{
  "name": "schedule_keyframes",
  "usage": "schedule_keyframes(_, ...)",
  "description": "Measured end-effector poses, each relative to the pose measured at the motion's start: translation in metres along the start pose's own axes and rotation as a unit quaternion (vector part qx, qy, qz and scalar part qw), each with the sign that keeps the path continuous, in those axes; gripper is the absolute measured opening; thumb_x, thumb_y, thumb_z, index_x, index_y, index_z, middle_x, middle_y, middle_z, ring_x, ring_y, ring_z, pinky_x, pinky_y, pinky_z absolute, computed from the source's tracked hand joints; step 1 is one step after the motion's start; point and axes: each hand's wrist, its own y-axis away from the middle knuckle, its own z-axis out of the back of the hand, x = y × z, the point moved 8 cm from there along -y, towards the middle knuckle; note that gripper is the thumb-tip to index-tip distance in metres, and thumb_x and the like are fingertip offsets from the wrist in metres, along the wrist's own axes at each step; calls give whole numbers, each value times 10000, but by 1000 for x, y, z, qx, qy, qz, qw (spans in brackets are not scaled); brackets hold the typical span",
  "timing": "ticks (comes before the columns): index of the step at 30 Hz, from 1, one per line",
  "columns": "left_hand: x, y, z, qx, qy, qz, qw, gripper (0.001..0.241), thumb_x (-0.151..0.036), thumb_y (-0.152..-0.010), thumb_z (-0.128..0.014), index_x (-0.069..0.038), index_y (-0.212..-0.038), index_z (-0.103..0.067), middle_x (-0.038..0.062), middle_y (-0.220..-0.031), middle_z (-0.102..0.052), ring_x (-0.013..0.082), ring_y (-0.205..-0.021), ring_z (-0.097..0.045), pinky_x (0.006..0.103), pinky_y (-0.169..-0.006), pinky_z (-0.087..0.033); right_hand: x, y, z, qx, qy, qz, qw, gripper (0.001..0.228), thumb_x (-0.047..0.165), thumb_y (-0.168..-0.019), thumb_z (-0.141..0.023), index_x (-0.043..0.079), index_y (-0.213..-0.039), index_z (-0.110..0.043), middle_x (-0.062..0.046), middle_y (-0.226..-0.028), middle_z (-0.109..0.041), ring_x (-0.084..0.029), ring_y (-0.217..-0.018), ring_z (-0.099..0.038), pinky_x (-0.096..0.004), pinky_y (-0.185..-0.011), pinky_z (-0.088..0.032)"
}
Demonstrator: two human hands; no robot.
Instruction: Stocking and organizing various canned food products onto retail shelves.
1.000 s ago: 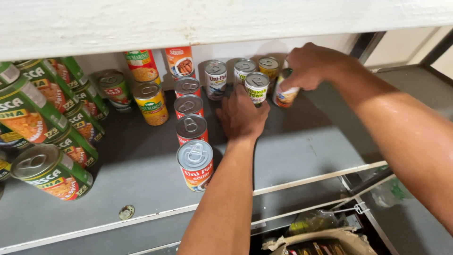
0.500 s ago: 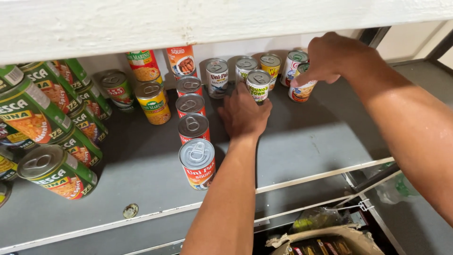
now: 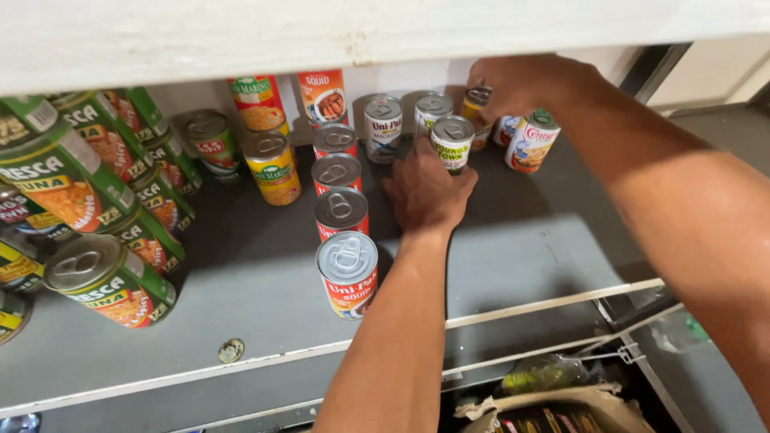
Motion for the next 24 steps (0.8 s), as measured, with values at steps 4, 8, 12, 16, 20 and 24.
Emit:
schedule_keyframes(4, 7, -2, -4, -6, 4, -3, 1000, 588, -320, -680, -831, -28, -1144, -618, 189, -1108, -700, 390, -1117, -625, 575, -974, -441, 16, 14, 15, -60, 94, 11, 994, 728, 381, -702, -913, 120, -1339, -676, -156, -1191, -738, -347, -1102, -672, -537, -931, -499)
schedule_keyframes(8, 8, -3, -6, 1, -1, 2, 1000, 560, -319, -683, -837, -16, -1103, -623, 199, -1095, -693, 392, -1083, -637, 550, -959, -469, -3, 7, 20, -136, 96, 80, 983, 821, 421, -690, -907, 75, -1376, -622, -223, -1201, -695, -397, -1120, -645, -555, -956, -484)
schedule_keyframes(12, 6, 2, 0, -68, -27, 3, 997, 672, -312, -608, -874, 33, -1110, -590, 222, -1103, -644, 397, -1052, -622, 515, -936, -488, 8, 56, 43, -301, 16, 145, 942, 548, 369, -829, -824, 41, -1245, -686, -209, -1191, -704, -411, -1125, -630, -565, -953, -450)
schedule_keyframes(16, 4, 3, -1, -32, -54, -15, 998, 608, -315, -683, -865, 22, -1115, -602, 224, -1132, -624, 393, -1095, -609, 501, -942, -488, 53, 134, 46, -391, -21, 138, 910, 409, 378, -904, -818, 61, -1147, -731, -167, -1135, -737, -404, -1105, -655, -572, -899, -444)
schedule_keyframes(20, 4, 5, -3, -2, -46, -3, 999, 535, -313, -746, -858, -19, -1127, -623, 184, -1148, -645, 389, -1121, -602, 523, -972, -457, 48, 172, 28, -371, -118, 98, 916, 393, 361, -909, -821, 57, -1141, -728, -182, -1084, -722, -364, -1002, -700, -463, -889, -548)
schedule_keyframes(24, 1, 13, 1, -16, -29, -6, 999, 590, -268, -691, -880, 6, -1137, -608, 202, -1190, -630, 387, -1142, -592, 487, -993, -478, 50, 213, 16, -352, -247, 113, 896, 475, 293, -870, -816, 15, -1222, -664, -144, -1135, -733, -257, -950, -708, -374, -813, -559)
